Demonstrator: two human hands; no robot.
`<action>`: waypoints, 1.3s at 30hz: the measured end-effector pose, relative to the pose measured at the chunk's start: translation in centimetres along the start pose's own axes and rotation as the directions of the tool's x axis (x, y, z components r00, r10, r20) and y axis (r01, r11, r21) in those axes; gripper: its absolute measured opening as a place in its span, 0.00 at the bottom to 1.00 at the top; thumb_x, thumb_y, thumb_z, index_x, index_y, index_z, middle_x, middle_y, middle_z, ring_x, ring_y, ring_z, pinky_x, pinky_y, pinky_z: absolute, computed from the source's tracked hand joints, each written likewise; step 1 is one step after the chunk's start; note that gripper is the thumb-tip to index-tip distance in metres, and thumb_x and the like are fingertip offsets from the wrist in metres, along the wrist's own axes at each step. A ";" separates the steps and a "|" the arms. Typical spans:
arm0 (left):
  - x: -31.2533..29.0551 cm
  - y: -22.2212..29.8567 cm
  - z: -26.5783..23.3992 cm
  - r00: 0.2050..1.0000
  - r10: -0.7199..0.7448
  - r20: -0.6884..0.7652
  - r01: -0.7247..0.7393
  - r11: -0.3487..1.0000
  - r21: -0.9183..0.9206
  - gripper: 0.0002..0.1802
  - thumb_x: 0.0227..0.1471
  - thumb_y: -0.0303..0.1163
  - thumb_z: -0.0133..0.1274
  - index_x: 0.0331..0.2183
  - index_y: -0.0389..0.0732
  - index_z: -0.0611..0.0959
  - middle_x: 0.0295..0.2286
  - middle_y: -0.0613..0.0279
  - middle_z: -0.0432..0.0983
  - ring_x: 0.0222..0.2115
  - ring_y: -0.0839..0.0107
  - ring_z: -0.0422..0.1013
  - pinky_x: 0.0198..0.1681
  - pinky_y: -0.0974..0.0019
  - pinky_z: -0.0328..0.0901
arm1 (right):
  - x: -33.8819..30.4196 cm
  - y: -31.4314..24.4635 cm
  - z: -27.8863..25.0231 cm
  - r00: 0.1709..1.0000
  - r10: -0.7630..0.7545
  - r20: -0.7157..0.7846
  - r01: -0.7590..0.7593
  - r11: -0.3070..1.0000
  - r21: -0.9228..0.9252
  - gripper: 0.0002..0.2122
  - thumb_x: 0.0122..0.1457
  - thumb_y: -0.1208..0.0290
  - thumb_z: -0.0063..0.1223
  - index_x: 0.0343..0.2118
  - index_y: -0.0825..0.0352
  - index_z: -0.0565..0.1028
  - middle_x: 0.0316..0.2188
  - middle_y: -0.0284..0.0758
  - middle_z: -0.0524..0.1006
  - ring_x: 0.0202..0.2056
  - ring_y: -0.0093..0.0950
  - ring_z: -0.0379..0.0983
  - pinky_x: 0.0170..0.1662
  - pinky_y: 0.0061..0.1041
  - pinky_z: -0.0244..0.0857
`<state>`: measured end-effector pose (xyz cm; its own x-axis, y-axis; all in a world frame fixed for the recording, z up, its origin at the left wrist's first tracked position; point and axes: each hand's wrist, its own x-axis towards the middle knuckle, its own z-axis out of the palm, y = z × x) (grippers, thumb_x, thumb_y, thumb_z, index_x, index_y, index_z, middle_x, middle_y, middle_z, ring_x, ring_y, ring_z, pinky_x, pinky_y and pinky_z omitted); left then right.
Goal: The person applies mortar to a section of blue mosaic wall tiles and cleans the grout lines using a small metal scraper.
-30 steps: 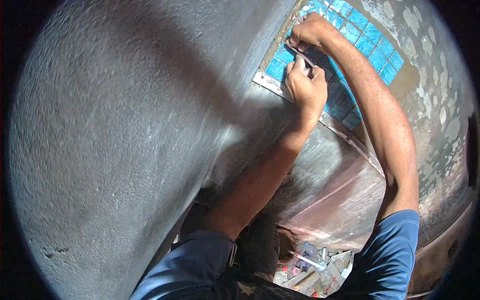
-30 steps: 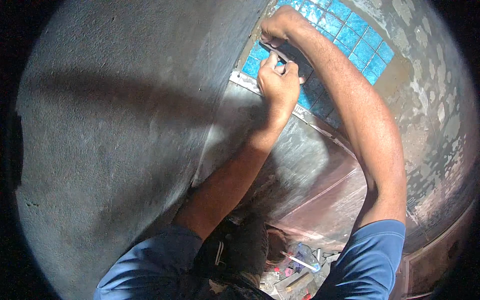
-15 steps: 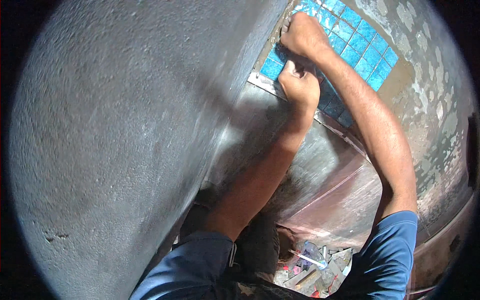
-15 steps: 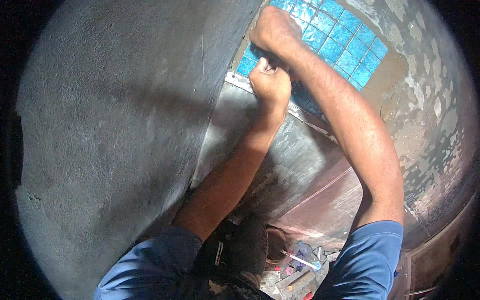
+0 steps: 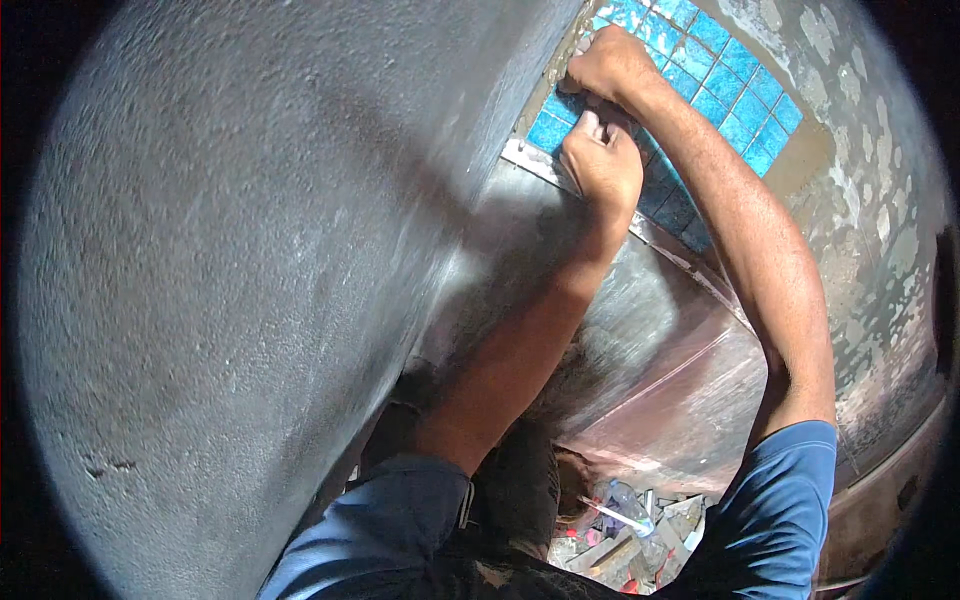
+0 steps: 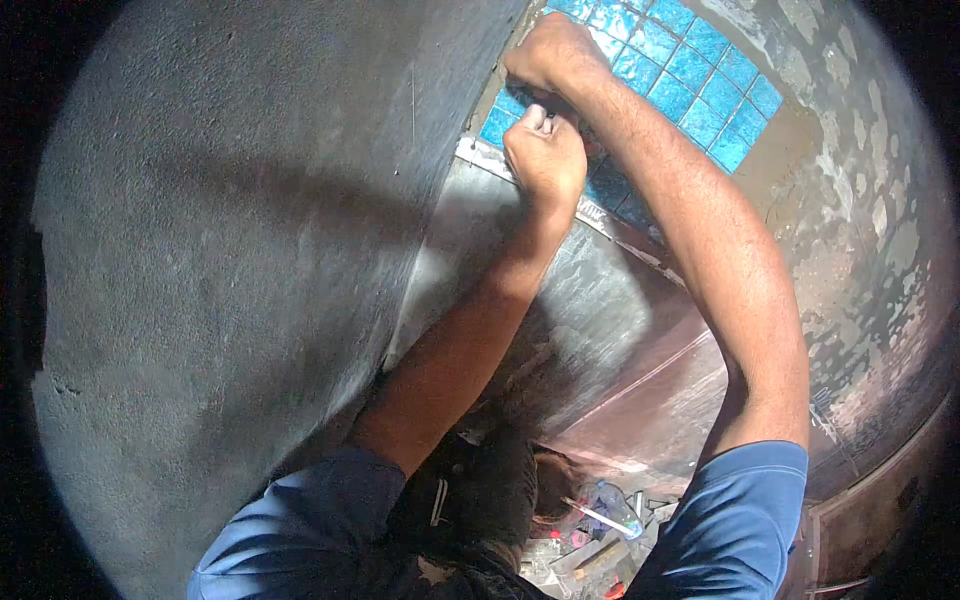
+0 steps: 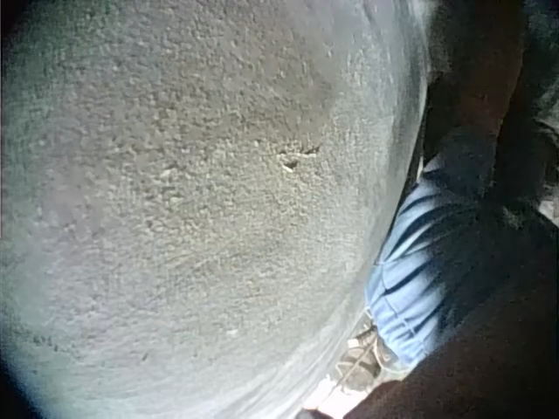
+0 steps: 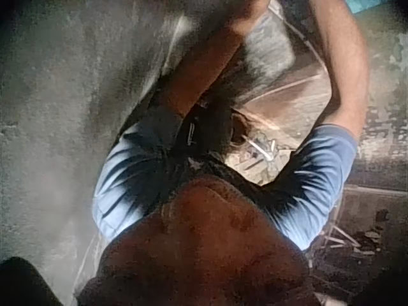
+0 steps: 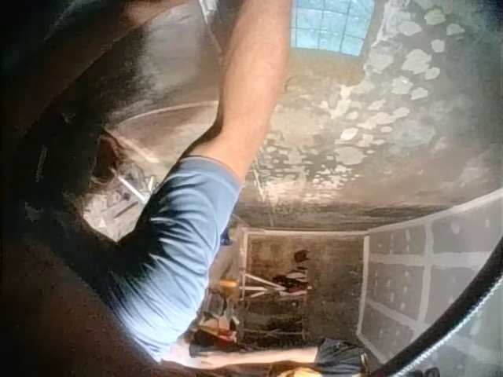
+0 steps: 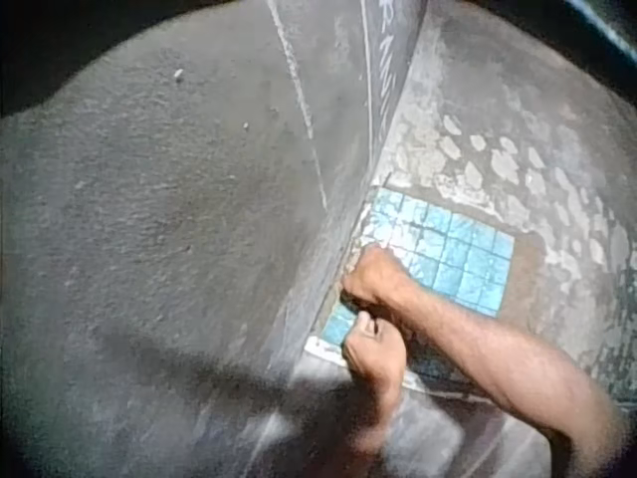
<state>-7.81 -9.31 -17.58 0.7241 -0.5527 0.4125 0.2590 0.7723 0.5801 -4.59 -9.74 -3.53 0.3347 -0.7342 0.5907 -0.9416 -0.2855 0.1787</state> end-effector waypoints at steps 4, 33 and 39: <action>0.2 -0.2 -0.2 0.998 -0.019 0.052 0.024 0.994 -0.104 0.06 0.57 0.21 0.54 0.31 0.28 0.83 0.22 0.50 0.80 0.23 0.70 0.76 0.28 0.59 0.72 | -0.1 0.4 1.2 0.993 -0.023 -0.115 0.034 0.995 0.094 0.16 0.46 0.63 0.71 0.28 0.74 0.84 0.23 0.44 0.83 0.27 0.34 0.82 0.35 0.35 0.76; -1.3 2.6 -9.3 0.766 -0.079 0.638 -0.070 0.976 0.204 0.06 0.59 0.27 0.65 0.30 0.37 0.90 0.27 0.66 0.84 0.27 0.82 0.73 0.31 0.73 0.66 | -21.7 8.2 9.1 0.833 0.015 -0.553 0.299 0.829 0.473 0.05 0.61 0.78 0.57 0.37 0.69 0.73 0.29 0.54 0.76 0.36 0.59 0.76 0.35 0.51 0.68; 4.8 3.2 -7.1 0.707 0.569 0.421 -0.705 0.517 0.485 0.14 0.55 0.26 0.67 0.44 0.33 0.90 0.35 0.50 0.88 0.36 0.65 0.84 0.43 0.60 0.76 | -24.6 9.2 11.6 0.822 0.303 -0.482 0.135 0.719 0.681 0.06 0.62 0.75 0.61 0.34 0.69 0.73 0.25 0.50 0.76 0.28 0.52 0.76 0.30 0.39 0.68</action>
<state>1.05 -7.26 -18.76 0.3902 -0.0830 0.9170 -0.6869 0.6370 0.3499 -21.06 -1.41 -25.57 -0.0284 -0.3928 0.9192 -0.6068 -0.7239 -0.3281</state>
